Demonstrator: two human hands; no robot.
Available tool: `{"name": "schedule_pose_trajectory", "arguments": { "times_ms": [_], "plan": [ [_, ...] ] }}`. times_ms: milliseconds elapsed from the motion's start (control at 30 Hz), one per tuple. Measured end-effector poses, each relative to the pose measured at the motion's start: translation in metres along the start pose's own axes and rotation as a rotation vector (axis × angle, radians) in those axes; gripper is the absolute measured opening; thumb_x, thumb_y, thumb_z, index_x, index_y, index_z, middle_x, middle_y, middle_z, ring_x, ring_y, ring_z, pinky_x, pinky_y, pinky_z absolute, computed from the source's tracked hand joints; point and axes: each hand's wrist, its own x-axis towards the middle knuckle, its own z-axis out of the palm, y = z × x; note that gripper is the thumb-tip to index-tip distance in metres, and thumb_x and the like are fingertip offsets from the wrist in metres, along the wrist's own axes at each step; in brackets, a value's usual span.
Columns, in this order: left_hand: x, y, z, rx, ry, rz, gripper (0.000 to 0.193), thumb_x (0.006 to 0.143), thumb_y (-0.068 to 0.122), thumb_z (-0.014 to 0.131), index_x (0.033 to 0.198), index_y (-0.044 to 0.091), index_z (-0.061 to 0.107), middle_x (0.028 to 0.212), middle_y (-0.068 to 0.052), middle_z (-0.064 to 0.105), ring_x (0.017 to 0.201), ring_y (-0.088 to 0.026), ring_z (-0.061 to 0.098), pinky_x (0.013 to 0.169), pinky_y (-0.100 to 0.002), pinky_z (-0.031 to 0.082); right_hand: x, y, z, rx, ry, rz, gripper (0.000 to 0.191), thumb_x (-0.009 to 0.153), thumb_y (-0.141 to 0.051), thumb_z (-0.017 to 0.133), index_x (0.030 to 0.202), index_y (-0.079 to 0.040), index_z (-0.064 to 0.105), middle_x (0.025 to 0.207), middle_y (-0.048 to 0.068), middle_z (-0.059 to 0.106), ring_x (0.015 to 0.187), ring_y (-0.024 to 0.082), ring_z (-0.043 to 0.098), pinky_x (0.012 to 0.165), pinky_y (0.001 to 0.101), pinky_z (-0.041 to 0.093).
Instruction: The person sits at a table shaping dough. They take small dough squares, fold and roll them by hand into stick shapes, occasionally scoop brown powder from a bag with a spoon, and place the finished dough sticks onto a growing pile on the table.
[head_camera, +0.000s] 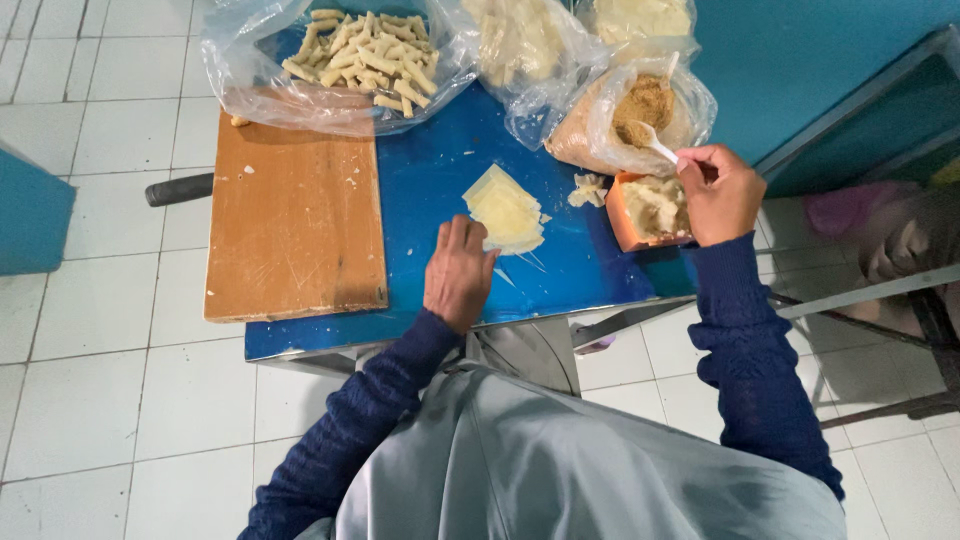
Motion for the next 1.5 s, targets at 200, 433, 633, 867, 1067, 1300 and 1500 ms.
{"name": "schedule_pose_trajectory", "arguments": {
  "times_ms": [200, 433, 633, 867, 1067, 1300, 1500],
  "plan": [
    [0.007, -0.003, 0.004, 0.095, 0.003, -0.041, 0.032, 0.084, 0.015, 0.075, 0.104, -0.002, 0.057, 0.109, -0.02, 0.054, 0.102, -0.04, 0.054, 0.082, -0.047, 0.049, -0.003, 0.004, 0.0, -0.014, 0.039, -0.091, 0.008, 0.099, -0.001, 0.076, 0.107, 0.002, 0.076, 0.093, 0.012, 0.074, 0.077, 0.012, 0.068, 0.071, 0.0276, 0.053],
    [0.007, -0.005, 0.01, 0.138, 0.034, -0.035, 0.027, 0.084, 0.015, 0.072, 0.101, -0.001, 0.057, 0.108, -0.017, 0.056, 0.102, -0.037, 0.056, 0.082, -0.047, 0.05, 0.0, 0.005, -0.008, 0.199, -0.011, 0.098, 0.008, 0.102, -0.001, 0.073, 0.11, 0.001, 0.075, 0.09, 0.003, 0.072, 0.076, 0.005, 0.064, 0.071, 0.0227, 0.052],
    [0.008, -0.005, 0.014, 0.129, 0.041, -0.041, 0.019, 0.086, 0.011, 0.07, 0.096, 0.003, 0.057, 0.104, -0.015, 0.058, 0.1, -0.036, 0.057, 0.082, -0.047, 0.05, -0.012, -0.014, -0.01, 0.427, -0.114, 0.179, 0.01, 0.104, 0.0, 0.069, 0.112, 0.001, 0.072, 0.092, 0.001, 0.071, 0.075, 0.004, 0.062, 0.069, 0.0195, 0.05],
    [0.009, -0.005, 0.018, 0.033, 0.068, 0.019, 0.014, 0.088, 0.007, 0.065, 0.096, 0.002, 0.055, 0.1, -0.017, 0.058, 0.098, -0.039, 0.056, 0.081, -0.048, 0.049, -0.071, -0.051, 0.038, 0.42, -0.41, 0.205, 0.014, 0.1, -0.009, 0.066, 0.111, -0.004, 0.074, 0.088, 0.0, 0.072, 0.074, 0.005, 0.063, 0.068, 0.0213, 0.051],
    [0.011, -0.006, 0.014, -0.081, 0.085, 0.006, 0.012, 0.089, 0.0, 0.062, 0.093, 0.004, 0.051, 0.09, -0.017, 0.058, 0.09, -0.041, 0.056, 0.081, -0.049, 0.047, -0.087, -0.07, 0.063, 0.129, -0.34, -0.049, 0.006, 0.097, -0.004, 0.07, 0.102, -0.004, 0.072, 0.089, 0.007, 0.071, 0.074, 0.017, 0.067, 0.068, 0.0315, 0.052],
    [0.014, -0.001, 0.01, -0.195, 0.082, -0.054, 0.024, 0.08, -0.004, 0.065, 0.095, 0.005, 0.049, 0.088, -0.016, 0.059, 0.088, -0.04, 0.057, 0.076, -0.049, 0.045, -0.087, -0.084, 0.059, -0.103, -0.132, -0.498, 0.016, 0.09, 0.002, 0.074, 0.102, -0.006, 0.068, 0.097, 0.009, 0.066, 0.091, 0.033, 0.062, 0.081, 0.0435, 0.047],
    [0.014, -0.001, 0.013, -0.207, 0.078, -0.112, 0.026, 0.081, -0.005, 0.065, 0.097, 0.005, 0.048, 0.085, -0.016, 0.059, 0.085, -0.039, 0.059, 0.072, -0.049, 0.046, -0.087, -0.087, 0.055, -0.1, -0.109, -0.529, 0.017, 0.091, 0.004, 0.074, 0.104, -0.006, 0.068, 0.101, 0.008, 0.066, 0.095, 0.031, 0.063, 0.084, 0.0421, 0.047]
  ]
}}
